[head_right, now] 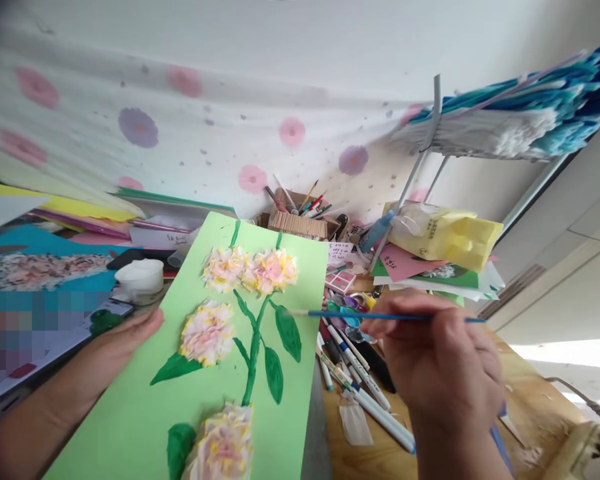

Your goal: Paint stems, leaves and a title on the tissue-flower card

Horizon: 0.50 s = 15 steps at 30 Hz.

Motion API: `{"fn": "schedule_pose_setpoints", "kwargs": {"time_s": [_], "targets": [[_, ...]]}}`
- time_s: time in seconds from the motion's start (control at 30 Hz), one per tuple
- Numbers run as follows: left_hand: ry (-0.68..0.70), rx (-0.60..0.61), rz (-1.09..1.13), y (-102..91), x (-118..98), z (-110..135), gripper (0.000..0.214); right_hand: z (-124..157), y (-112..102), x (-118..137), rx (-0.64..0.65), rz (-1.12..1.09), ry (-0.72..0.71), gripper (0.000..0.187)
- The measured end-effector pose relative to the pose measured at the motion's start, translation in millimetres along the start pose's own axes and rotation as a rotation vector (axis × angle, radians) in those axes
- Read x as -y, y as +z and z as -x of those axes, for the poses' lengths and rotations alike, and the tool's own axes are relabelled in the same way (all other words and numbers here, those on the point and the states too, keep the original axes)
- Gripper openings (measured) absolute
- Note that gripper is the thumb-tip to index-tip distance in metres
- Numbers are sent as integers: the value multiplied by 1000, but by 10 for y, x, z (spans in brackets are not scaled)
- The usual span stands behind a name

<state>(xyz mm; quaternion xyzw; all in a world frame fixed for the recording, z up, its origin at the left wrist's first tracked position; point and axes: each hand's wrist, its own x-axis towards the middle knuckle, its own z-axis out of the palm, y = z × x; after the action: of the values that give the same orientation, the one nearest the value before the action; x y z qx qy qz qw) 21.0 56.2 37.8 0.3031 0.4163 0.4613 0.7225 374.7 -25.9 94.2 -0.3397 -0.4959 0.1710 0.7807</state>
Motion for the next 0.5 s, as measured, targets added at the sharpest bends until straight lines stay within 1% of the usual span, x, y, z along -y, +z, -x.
{"fn": "schedule_pose_setpoints", "kwargs": {"time_s": [0.07, 0.1, 0.2, 0.27, 0.37, 0.43, 0.5], "targets": [[-27, 1, -12, 8, 21, 7, 91, 96, 70, -107, 80, -62, 52, 24], [-42, -3, -14, 14, 30, 8, 95, 135, 100, -144, 111, -91, 63, 20], [-72, -11, -12, 46, 43, 16, 104, 223, 146, -179, 172, -96, 66, 14], [-69, -9, -18, 79, 42, 37, 98, 271, 132, -160, 204, -69, 32, 13], [-55, -4, -32, 112, 46, 56, 84, 330, 76, -122, 261, -7, -6, 10], [-58, -3, -33, 105, 59, 38, 82, 353, 43, -112, 291, 25, -8, 9], [-62, -1, -30, 83, 75, 7, 86, 361, 28, -117, 316, 35, -12, 8]]}}
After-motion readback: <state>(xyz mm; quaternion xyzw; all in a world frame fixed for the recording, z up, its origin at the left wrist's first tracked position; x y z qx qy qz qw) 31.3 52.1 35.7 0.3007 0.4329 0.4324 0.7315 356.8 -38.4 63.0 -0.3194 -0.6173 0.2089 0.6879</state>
